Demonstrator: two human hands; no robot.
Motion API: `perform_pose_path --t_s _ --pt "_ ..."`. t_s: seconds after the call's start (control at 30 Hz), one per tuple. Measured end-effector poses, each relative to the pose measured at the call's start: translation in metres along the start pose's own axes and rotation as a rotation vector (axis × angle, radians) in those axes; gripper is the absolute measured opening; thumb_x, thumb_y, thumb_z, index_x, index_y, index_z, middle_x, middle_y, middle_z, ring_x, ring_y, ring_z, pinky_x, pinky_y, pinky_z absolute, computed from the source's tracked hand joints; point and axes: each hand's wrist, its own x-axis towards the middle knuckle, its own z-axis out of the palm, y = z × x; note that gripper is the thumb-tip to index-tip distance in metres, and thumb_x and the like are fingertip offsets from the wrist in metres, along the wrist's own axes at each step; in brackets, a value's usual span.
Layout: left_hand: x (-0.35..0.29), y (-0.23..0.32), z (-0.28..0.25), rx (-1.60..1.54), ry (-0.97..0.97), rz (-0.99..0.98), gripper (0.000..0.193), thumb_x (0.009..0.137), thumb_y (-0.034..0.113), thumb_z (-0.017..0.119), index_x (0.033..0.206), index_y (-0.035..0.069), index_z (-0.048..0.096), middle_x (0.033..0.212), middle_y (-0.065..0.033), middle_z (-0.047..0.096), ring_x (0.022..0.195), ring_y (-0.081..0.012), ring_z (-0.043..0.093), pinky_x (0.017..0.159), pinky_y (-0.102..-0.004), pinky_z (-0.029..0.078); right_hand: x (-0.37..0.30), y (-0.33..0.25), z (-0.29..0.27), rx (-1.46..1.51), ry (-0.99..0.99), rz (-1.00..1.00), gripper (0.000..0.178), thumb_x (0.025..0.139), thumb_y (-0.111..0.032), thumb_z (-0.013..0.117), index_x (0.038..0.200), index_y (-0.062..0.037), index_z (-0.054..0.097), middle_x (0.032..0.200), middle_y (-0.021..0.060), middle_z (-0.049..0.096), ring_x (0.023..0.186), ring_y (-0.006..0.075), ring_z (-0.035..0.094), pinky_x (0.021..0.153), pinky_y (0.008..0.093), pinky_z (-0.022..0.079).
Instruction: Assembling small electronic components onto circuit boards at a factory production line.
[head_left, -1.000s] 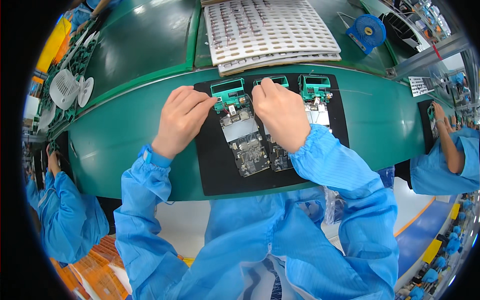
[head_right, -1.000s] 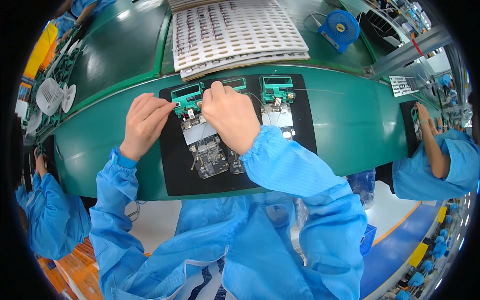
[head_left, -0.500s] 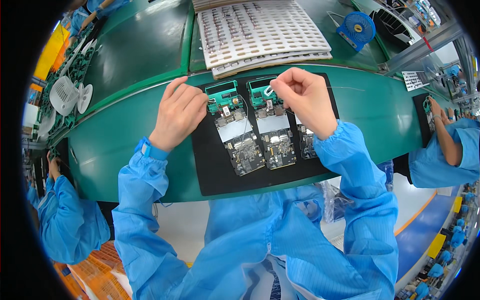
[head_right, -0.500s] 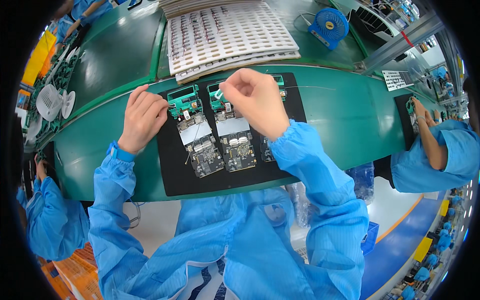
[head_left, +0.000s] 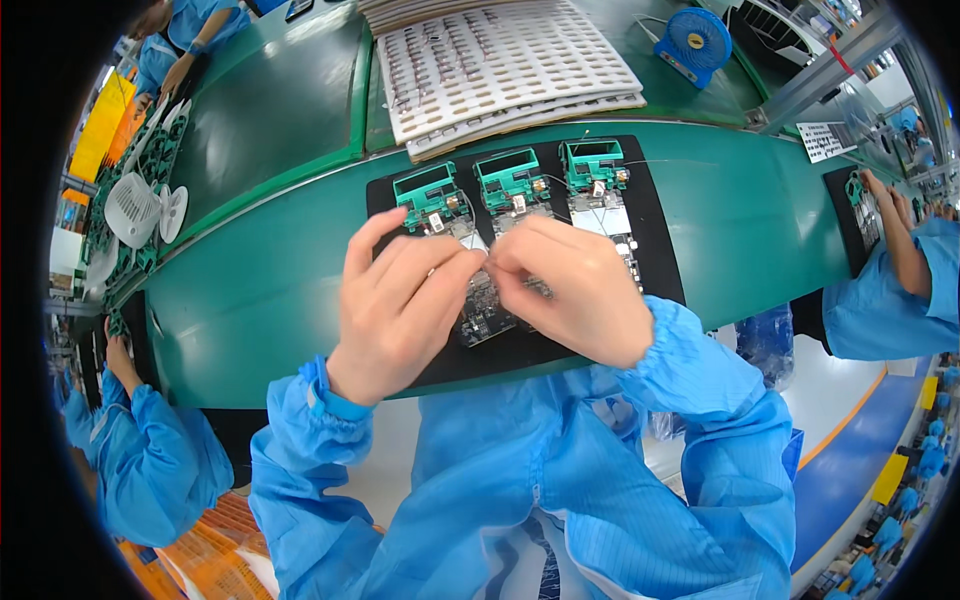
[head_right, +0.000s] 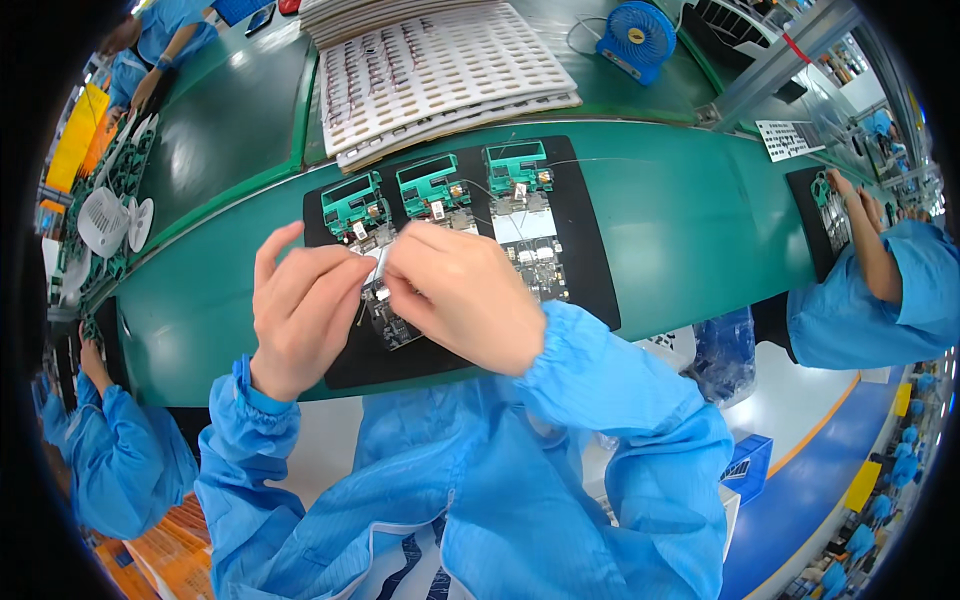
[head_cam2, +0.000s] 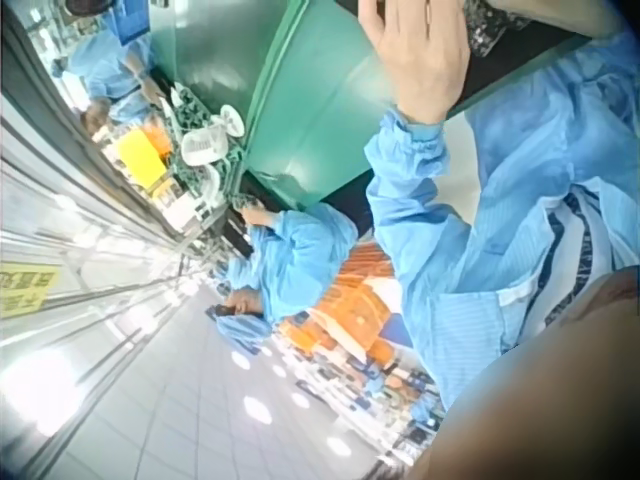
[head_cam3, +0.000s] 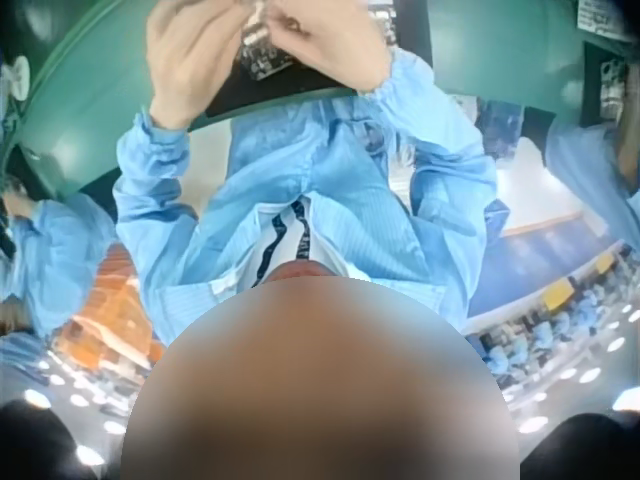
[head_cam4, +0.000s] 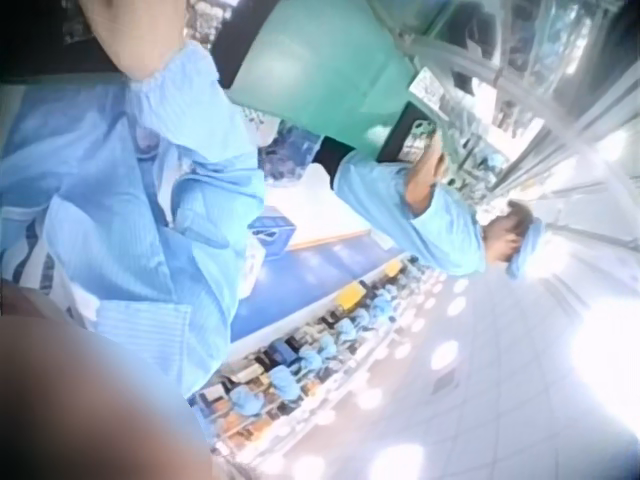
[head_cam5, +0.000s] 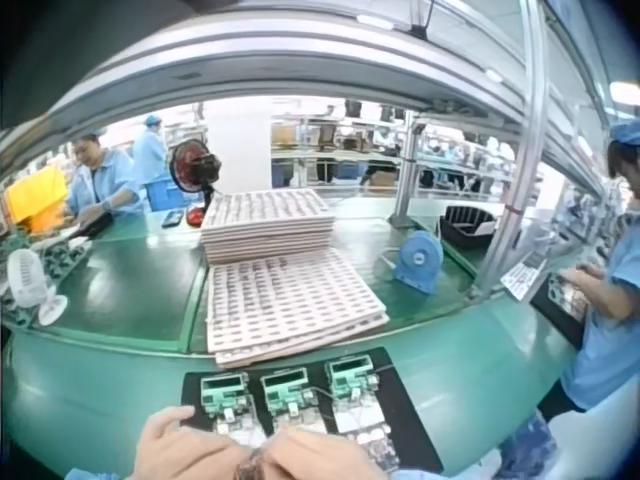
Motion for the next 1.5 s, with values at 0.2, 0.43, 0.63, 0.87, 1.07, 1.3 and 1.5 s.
perform_pose_path --t_s 0.2,0.43,0.63,0.87,1.07,1.3,1.5 --pt "-0.05 -0.014 -0.005 -0.085 -0.039 -0.623 0.03 0.082 -0.005 0.065 0.111 0.002 0.068 0.098 -0.0132 0.063 0.089 -0.0276 0.063 0.075 -0.0339 0.051 -0.091 -0.005 -0.109 0.119 0.248 0.418 0.007 0.083 0.006 0.065 0.086 0.0008 0.068 0.092 0.0115 0.068 0.081 0.0162 0.064 0.069 0.0282 0.052" --pt "-0.098 -0.044 0.008 -0.551 -0.137 -1.107 0.024 0.099 0.007 0.054 0.118 -0.005 0.063 0.089 -0.0042 0.059 0.075 -0.0091 0.058 0.066 -0.0231 0.049 -0.313 0.08 -0.147 0.67 0.916 0.823 0.006 0.083 -0.007 0.062 0.086 -0.0027 0.06 0.088 0.0048 0.059 0.075 0.0132 0.055 0.066 0.0258 0.044" --pt "-0.061 -0.049 0.011 -0.708 -0.249 -1.212 0.032 0.097 0.011 0.057 0.125 -0.005 0.06 0.094 -0.004 0.06 0.079 -0.0095 0.059 0.067 -0.0232 0.052 -0.304 0.102 -0.094 -0.057 -0.077 1.357 0.025 0.077 -0.017 0.071 0.1 -0.007 0.072 0.106 0.0167 0.069 0.099 0.0348 0.064 0.085 0.04 0.051" --pt "0.011 -0.002 0.08 -1.035 -0.512 -1.106 0.046 0.097 0.016 0.058 0.139 -0.001 0.048 0.116 -0.0098 0.06 0.102 -0.0183 0.062 0.082 -0.0307 0.055 -0.275 0.098 -0.116 -0.275 -0.079 1.038 0.014 0.078 -0.017 0.07 0.086 -0.0044 0.069 0.085 0.0178 0.066 0.08 0.0365 0.065 0.069 0.0425 0.052" --pt "0.078 0.053 0.185 -1.504 -0.62 -1.017 0.063 0.093 0.02 0.066 0.142 -0.008 0.038 0.128 -0.0196 0.057 0.109 -0.0225 0.061 0.088 -0.0345 0.055 -0.317 0.082 -0.115 -0.253 0.247 0.954 0.035 0.078 0.0 0.064 0.113 -0.0009 0.057 0.085 0.0116 0.066 0.071 0.0217 0.064 0.067 0.0346 0.052" --pt "0.119 0.15 0.275 -1.552 -0.51 -0.553 0.066 0.076 0.028 0.071 0.129 -0.006 0.05 0.104 -0.0195 0.062 0.094 -0.0278 0.061 0.075 -0.0397 0.051 -0.271 0.031 -0.129 -0.241 -0.061 0.938 0.024 0.092 -0.021 0.069 0.077 -0.0035 0.062 0.062 0.0042 0.06 0.058 0.0107 0.053 0.057 0.0279 0.045" --pt "0.083 0.116 0.211 -1.308 -0.454 -0.404 0.044 0.079 0.023 0.064 0.111 -0.007 0.062 0.087 -0.0179 0.068 0.08 -0.0297 0.066 0.07 -0.0389 0.052 -0.236 0.025 -0.127 0.056 -0.059 0.824 0.02 0.084 -0.002 0.073 0.101 -0.0007 0.062 0.075 0.0035 0.062 0.069 0.0095 0.056 0.06 0.025 0.046"
